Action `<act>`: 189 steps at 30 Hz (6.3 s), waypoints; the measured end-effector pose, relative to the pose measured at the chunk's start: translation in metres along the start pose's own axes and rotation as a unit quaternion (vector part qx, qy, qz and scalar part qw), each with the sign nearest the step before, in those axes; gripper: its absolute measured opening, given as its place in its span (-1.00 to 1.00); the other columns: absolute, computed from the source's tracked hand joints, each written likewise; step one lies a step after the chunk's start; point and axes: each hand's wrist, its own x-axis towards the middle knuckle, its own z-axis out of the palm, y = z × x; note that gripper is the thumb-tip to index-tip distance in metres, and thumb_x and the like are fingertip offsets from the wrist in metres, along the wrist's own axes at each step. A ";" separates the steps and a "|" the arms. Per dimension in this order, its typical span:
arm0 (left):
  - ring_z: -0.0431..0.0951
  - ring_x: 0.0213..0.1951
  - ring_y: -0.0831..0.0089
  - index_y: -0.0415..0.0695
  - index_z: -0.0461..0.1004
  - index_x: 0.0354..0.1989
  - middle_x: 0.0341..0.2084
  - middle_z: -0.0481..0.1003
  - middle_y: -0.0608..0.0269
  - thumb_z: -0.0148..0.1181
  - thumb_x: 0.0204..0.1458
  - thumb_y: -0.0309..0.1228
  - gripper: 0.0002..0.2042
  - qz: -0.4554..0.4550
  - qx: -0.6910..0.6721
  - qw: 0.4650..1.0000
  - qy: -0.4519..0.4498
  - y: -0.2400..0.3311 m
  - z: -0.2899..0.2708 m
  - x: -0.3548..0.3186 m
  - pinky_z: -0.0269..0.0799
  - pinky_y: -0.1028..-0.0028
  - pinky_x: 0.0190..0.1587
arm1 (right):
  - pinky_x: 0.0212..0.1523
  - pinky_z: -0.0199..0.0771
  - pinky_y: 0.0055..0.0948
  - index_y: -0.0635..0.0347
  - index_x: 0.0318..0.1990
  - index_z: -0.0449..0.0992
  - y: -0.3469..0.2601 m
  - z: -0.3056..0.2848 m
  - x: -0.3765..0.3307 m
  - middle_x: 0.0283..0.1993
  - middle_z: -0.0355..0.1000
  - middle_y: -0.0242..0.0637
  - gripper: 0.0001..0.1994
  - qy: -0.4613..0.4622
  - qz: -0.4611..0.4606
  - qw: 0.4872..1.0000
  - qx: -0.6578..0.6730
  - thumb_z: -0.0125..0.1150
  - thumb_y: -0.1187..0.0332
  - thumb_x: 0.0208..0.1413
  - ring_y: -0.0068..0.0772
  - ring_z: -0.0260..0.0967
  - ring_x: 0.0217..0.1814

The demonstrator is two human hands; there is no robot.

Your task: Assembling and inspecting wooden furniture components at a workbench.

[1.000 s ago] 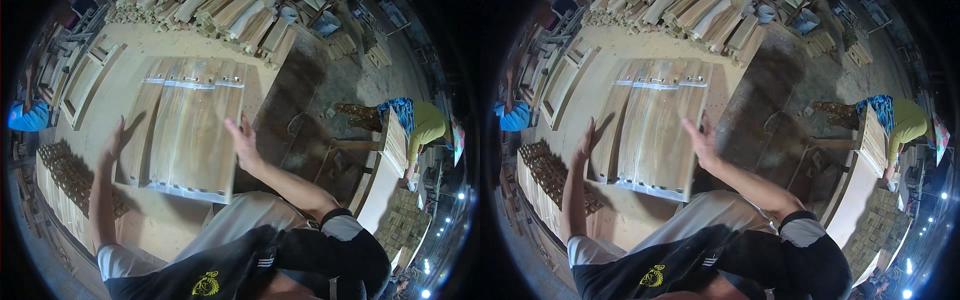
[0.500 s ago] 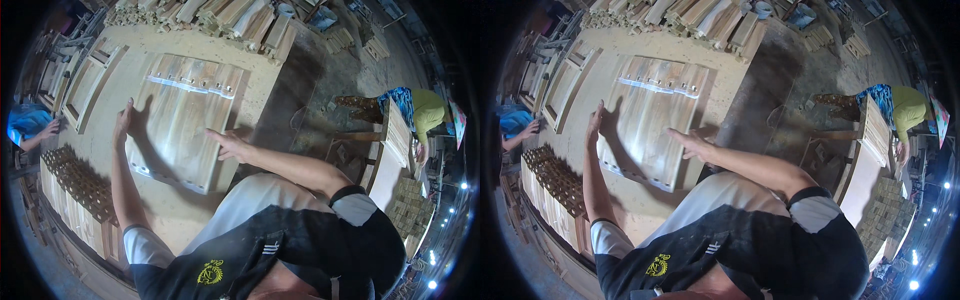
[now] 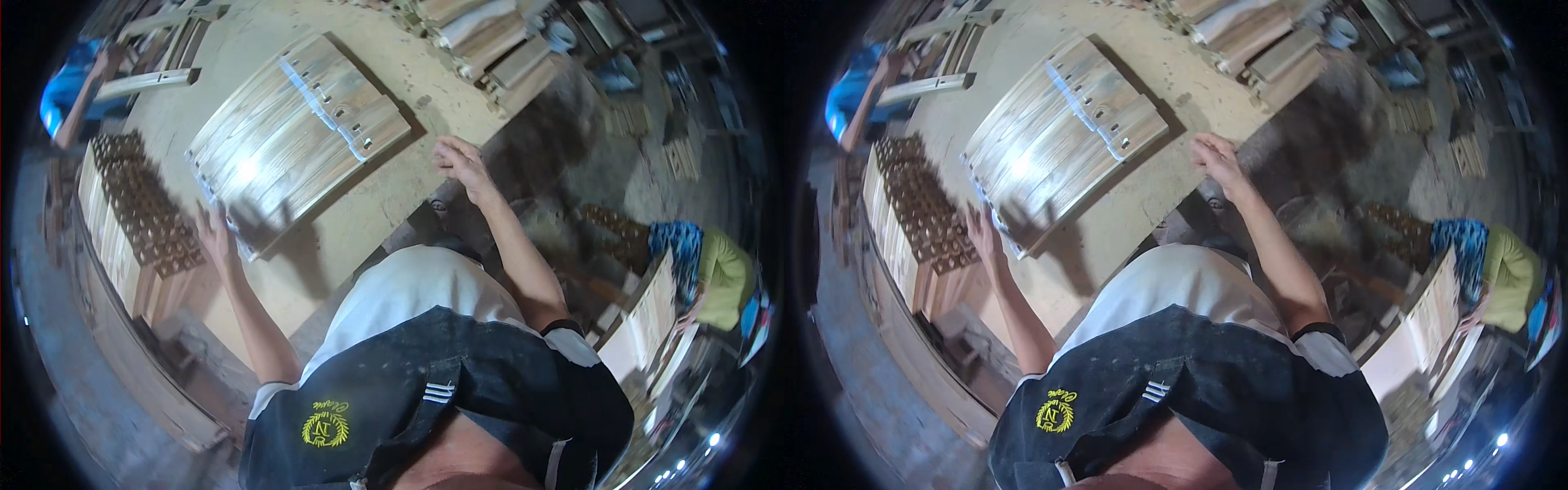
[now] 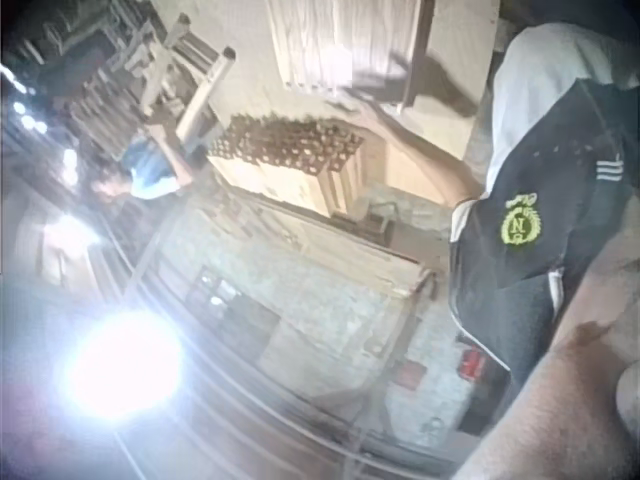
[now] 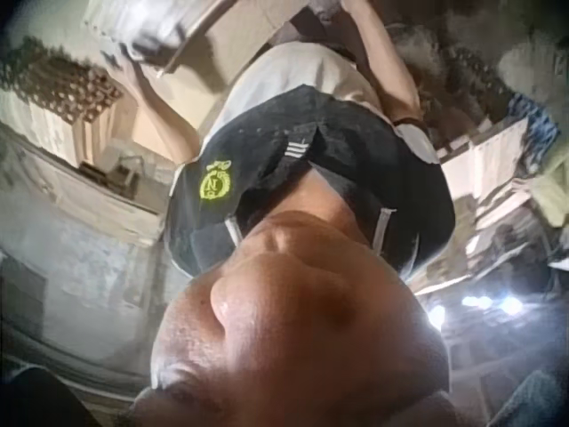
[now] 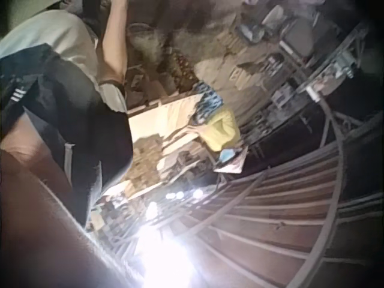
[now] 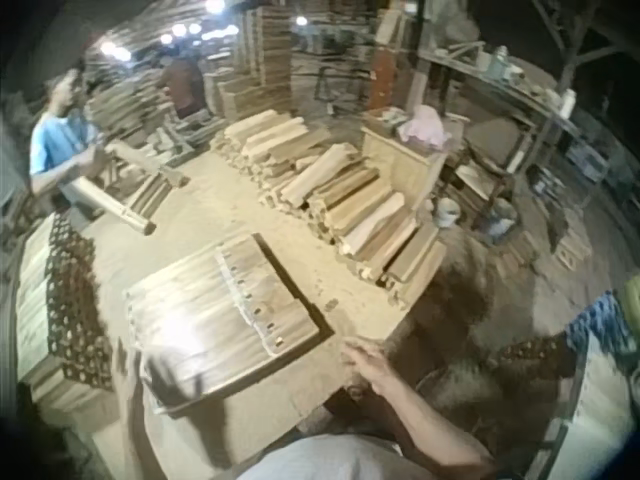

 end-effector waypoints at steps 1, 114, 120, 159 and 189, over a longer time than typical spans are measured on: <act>0.19 0.38 0.12 -0.27 0.14 0.41 0.38 0.15 -0.10 0.22 0.20 -0.17 -0.30 0.002 -0.057 0.997 0.046 -0.039 -0.021 -0.014 0.10 0.27 0.37 | -0.05 0.55 -0.38 0.22 0.27 0.39 -0.002 -0.005 0.014 0.08 0.51 -0.14 -0.40 0.008 -0.021 1.000 -0.018 0.26 0.03 0.19 -0.36 0.52 0.01; 0.41 -0.01 0.19 -0.19 0.29 0.13 -0.09 0.38 0.13 0.64 -0.40 -0.02 -0.09 0.274 -0.086 0.948 0.136 0.093 0.131 -0.107 0.36 0.27 0.11 | 0.16 0.47 -0.33 0.32 0.17 0.37 -0.067 -0.034 0.027 0.08 0.48 -0.13 -0.55 -0.191 -0.290 0.912 -0.218 0.29 0.61 0.12 -0.28 0.48 0.15; 0.26 0.20 -0.05 -0.43 0.10 0.29 0.14 0.28 -0.22 0.45 -0.14 0.13 0.03 -0.090 0.007 0.828 0.553 -0.039 -0.099 0.020 0.16 0.09 0.28 | 0.03 0.50 -0.42 0.37 -0.09 0.52 -0.035 -0.024 -0.051 -0.19 0.56 -0.24 -0.67 -0.216 -0.142 0.939 -0.229 0.43 0.34 0.08 -0.42 0.52 -0.07; 0.52 -0.11 0.43 -0.27 0.42 0.17 -0.20 0.53 0.19 0.21 0.22 -0.20 -0.54 0.165 -0.197 0.962 0.092 -0.030 -0.116 -0.118 0.41 0.46 0.00 | -0.09 0.68 -0.30 0.31 0.18 0.30 -0.029 0.343 -0.060 0.00 0.50 -0.11 -0.35 -0.442 -0.336 0.804 -0.216 0.53 0.43 -0.06 -0.31 0.58 -0.10; 0.48 -0.05 0.44 -0.23 0.53 0.03 -0.16 0.53 0.18 -0.26 0.33 0.16 -0.34 -0.172 -0.189 0.965 -0.058 -0.090 -0.079 -0.120 0.37 0.30 0.04 | -0.23 0.50 -0.43 0.27 -0.15 0.50 -0.029 0.015 0.013 -0.32 0.52 -0.22 -0.86 0.070 -0.289 0.917 -0.265 0.15 0.41 0.20 -0.32 0.48 -0.29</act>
